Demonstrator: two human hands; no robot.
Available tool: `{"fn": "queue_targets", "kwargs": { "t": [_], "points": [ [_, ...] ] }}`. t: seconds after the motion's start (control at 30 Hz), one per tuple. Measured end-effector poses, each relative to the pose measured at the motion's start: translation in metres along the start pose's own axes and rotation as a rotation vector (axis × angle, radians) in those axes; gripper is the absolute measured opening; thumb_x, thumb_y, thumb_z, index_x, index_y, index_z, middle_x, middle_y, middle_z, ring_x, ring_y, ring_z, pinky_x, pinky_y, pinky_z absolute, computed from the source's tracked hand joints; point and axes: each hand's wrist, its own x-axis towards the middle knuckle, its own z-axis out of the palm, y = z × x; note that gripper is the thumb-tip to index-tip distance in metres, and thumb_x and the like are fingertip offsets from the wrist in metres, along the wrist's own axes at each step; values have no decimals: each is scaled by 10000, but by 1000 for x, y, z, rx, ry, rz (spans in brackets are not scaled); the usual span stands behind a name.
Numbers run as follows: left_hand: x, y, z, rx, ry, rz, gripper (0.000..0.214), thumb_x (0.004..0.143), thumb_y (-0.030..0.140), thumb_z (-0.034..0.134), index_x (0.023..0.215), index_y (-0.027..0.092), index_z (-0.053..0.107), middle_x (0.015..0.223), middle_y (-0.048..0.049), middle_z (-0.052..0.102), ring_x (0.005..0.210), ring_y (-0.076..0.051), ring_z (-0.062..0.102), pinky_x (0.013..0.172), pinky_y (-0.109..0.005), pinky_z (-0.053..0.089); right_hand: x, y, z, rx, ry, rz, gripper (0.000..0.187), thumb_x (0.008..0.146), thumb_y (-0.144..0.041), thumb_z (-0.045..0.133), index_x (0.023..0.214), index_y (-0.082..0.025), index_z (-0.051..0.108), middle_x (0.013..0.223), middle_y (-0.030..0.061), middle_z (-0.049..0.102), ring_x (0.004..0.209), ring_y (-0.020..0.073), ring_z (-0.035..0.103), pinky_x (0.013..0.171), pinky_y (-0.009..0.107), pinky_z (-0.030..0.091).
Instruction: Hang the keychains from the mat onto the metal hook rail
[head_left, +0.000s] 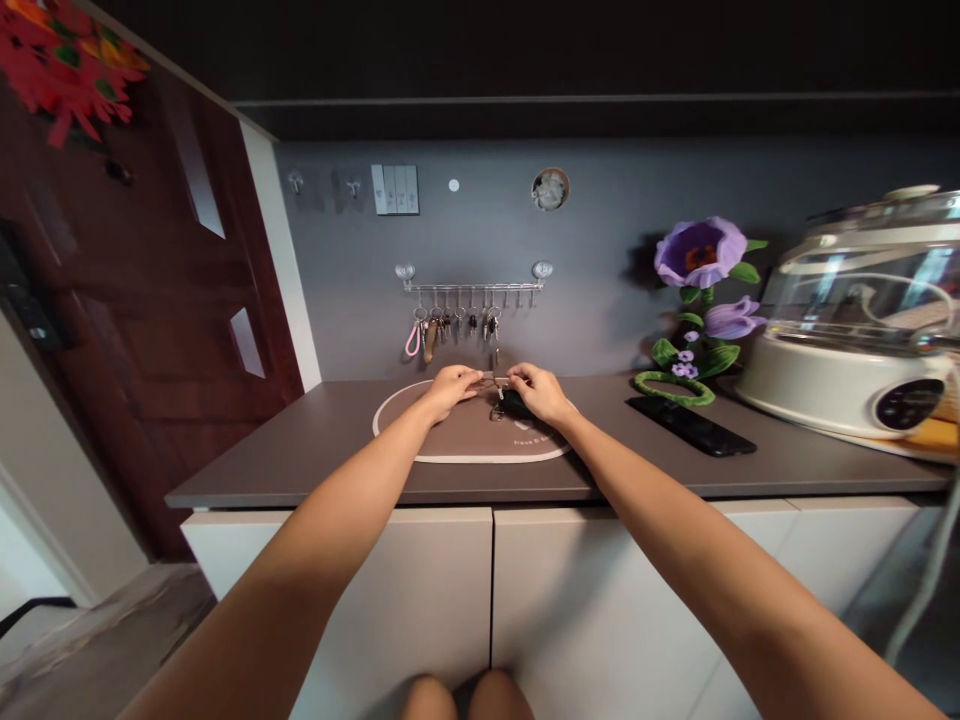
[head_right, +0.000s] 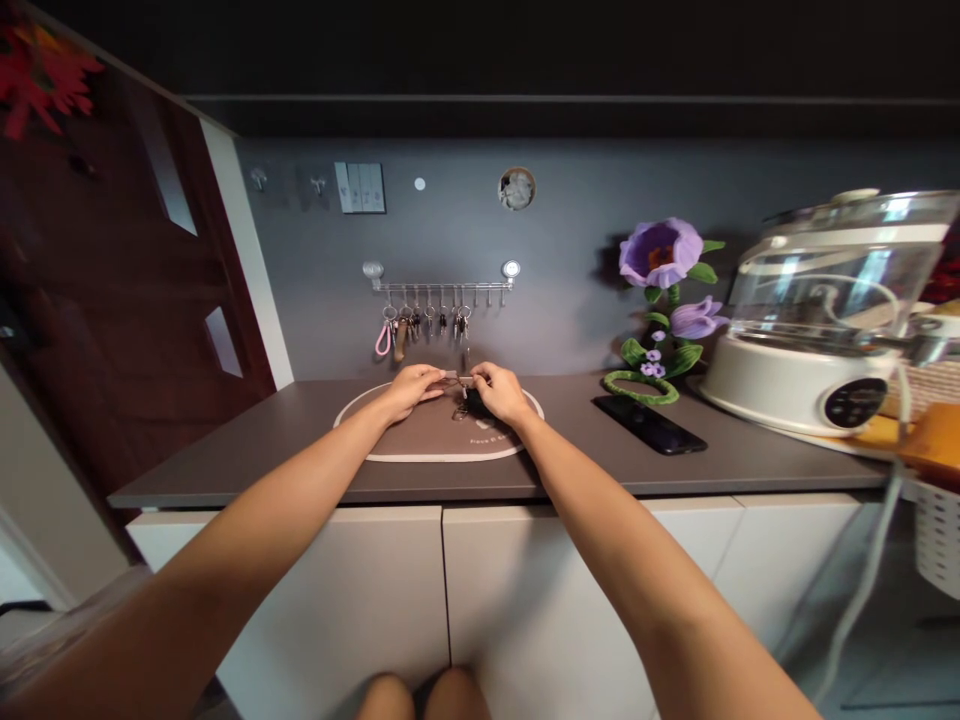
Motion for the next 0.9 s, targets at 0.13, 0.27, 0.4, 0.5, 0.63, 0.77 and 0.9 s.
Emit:
{"fn": "queue_targets", "kwargs": {
  "t": [0.13, 0.27, 0.4, 0.5, 0.63, 0.77, 0.9],
  "points": [
    [1, 1, -1, -75, 4, -10, 59, 735, 181, 561, 732, 127, 584, 836, -87, 667, 768, -134, 620, 846, -344, 443, 0, 0, 0, 3, 10, -19, 192, 771, -243, 457, 874, -191, 610, 818, 26, 655, 733, 142, 572, 731, 269, 420],
    [2, 2, -3, -141, -5, -6, 68, 750, 185, 555, 751, 119, 572, 926, -124, 660, 785, -155, 632, 857, -365, 438, 0, 2, 1, 0, 9, -40, 199, 774, -250, 452, 885, -194, 608, 832, 25, 655, 732, 141, 573, 731, 269, 419],
    [1, 3, -5, -182, -31, 7, 101, 750, 205, 567, 803, 120, 578, 1023, -146, 632, 813, -178, 636, 871, -381, 429, 0, 1, 1, -6, 13, -40, 204, 775, -253, 448, 888, -194, 608, 839, 27, 655, 739, 144, 574, 732, 270, 418],
    [1, 4, -6, -217, -41, 10, 122, 761, 208, 555, 835, 114, 577, 1012, -151, 633, 809, -187, 640, 872, -386, 432, -1, -1, 0, 1, 13, -45, 207, 776, -255, 444, 888, -194, 608, 843, 28, 655, 746, 146, 576, 737, 273, 420],
    [2, 4, -7, -282, -48, 11, 129, 771, 217, 548, 841, 108, 555, 907, -148, 656, 804, -201, 644, 869, -401, 437, -1, -3, 0, 2, 16, -55, 207, 780, -263, 441, 889, -196, 604, 840, 25, 655, 754, 146, 578, 742, 276, 422],
    [4, 4, -7, -351, -73, 15, 143, 766, 231, 564, 839, 118, 515, 839, -148, 661, 822, -215, 643, 867, -416, 440, -2, -4, 0, 10, 24, -60, 210, 782, -278, 445, 895, -193, 601, 851, 26, 655, 757, 143, 577, 746, 274, 423],
    [3, 7, -6, -407, -90, 30, 143, 770, 238, 560, 809, 133, 471, 828, -152, 658, 843, -227, 638, 862, -426, 445, -2, -6, 0, 39, 27, -68, 223, 786, -306, 446, 908, -193, 596, 867, 25, 653, 748, 136, 574, 744, 273, 426]
  ]
}}
